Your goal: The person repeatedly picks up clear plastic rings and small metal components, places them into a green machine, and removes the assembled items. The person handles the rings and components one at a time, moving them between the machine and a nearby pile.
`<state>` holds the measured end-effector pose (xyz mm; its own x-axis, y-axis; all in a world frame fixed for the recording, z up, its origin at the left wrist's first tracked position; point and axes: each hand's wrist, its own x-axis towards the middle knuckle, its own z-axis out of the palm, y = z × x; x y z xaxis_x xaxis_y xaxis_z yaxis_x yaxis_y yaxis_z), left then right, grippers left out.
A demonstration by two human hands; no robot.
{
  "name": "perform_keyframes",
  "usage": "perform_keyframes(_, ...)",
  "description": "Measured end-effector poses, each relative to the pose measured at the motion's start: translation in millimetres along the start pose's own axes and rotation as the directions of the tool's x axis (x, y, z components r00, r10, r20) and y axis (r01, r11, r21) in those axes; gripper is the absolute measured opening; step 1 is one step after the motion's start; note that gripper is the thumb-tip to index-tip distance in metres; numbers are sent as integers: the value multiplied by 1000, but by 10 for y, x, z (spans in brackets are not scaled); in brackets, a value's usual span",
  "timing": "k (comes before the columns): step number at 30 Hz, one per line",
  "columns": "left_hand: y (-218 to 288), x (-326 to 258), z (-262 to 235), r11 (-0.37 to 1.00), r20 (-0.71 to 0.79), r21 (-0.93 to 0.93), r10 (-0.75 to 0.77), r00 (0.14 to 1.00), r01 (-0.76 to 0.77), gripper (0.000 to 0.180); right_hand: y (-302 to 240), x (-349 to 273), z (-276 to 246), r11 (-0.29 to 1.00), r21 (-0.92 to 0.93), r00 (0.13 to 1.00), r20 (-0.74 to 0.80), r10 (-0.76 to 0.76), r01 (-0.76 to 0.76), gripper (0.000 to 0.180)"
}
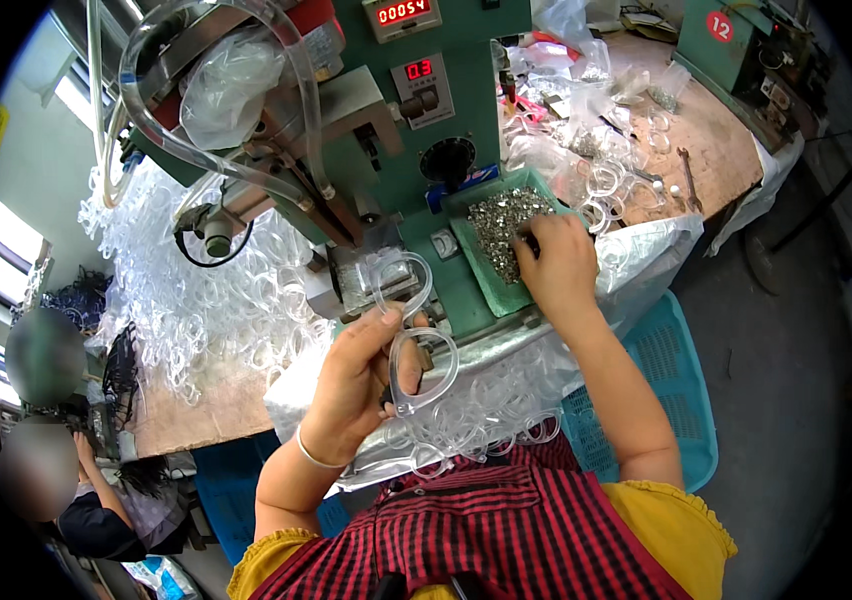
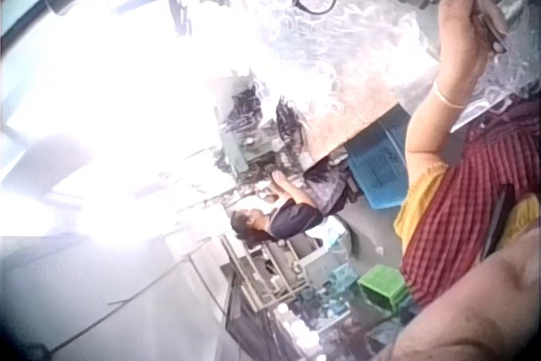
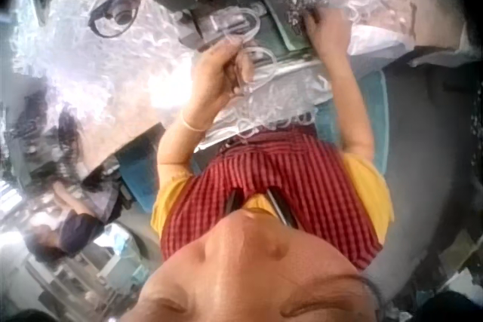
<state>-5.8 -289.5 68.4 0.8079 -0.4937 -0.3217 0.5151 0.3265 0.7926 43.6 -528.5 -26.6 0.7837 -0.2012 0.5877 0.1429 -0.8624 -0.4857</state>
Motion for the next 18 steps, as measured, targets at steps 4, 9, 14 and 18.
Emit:
perform_keyframes(4, -61, 32, 78, 999, -61, -31, -12, 998, 10, 34, -38, 108, 22, 999, 17, 1000, 3, 28, -28, 12)
perform_keyframes(9, -93, 48, -3, 999, -18, -48, 12, 1000, -13, 32, -76, 162, 144, 911, -62, 904, 172, -392, 407, 21)
perform_keyframes(14, -263, -46, -363, 1000, 211, -20, 21, 977, -17, 26, 56, 408, 284, 900, -104, 899, 176, -401, 422, 21)
perform_keyframes(18, -607, -627, -731, 616, -161, 693, 640, 751, -375, 7, 38, 151, 181, 975, 210, 996, -47, -70, 78, 14)
